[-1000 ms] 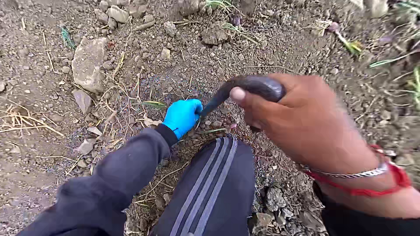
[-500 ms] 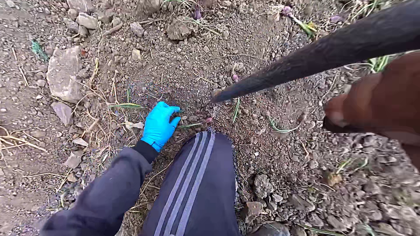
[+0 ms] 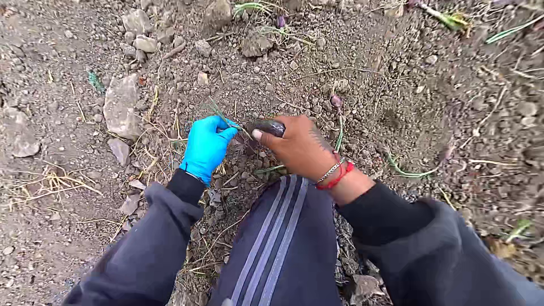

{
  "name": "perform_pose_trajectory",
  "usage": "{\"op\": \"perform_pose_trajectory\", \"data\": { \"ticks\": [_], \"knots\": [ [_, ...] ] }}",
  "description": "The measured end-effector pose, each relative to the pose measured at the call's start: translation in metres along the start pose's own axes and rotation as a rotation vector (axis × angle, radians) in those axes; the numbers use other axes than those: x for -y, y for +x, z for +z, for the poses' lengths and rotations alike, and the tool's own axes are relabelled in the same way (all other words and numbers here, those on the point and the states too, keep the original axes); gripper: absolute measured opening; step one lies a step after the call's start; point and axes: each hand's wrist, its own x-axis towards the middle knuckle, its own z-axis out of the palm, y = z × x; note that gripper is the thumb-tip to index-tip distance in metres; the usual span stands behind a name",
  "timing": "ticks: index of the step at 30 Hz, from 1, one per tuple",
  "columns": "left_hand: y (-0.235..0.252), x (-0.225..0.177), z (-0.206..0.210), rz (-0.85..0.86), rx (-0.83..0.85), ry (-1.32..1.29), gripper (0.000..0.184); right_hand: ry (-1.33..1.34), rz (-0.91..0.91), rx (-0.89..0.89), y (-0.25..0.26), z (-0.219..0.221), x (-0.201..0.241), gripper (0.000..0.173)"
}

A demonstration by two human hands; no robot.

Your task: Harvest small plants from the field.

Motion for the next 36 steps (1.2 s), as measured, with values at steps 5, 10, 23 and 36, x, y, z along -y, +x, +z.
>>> {"op": "perform_pose_trajectory", "data": {
  "ticks": [5,10,23,36],
  "knots": [
    [0.002,0.028,0.065,0.02,0.074,0.344,0.024,0.074,-0.178,-0.284,-0.09,-0.075,0.029,0.022],
    [-0.038,0.003,0.061,0.441,-0.135,0.312,0.035,-0.113,-0.034,-0.354,-0.08,-0.055,-0.027,0.03],
    [-0.028,-0.037,0.022,0.239,0.169,0.072,0.015,0.145,-0.329,-0.536,-0.133,-0.11,0.027,0.018],
    [0.003,-0.067,0.119,0.518,0.305,0.721,0.027,0.206,-0.153,-0.593,-0.163,-0.116,-0.02,0.015]
  ]
}}
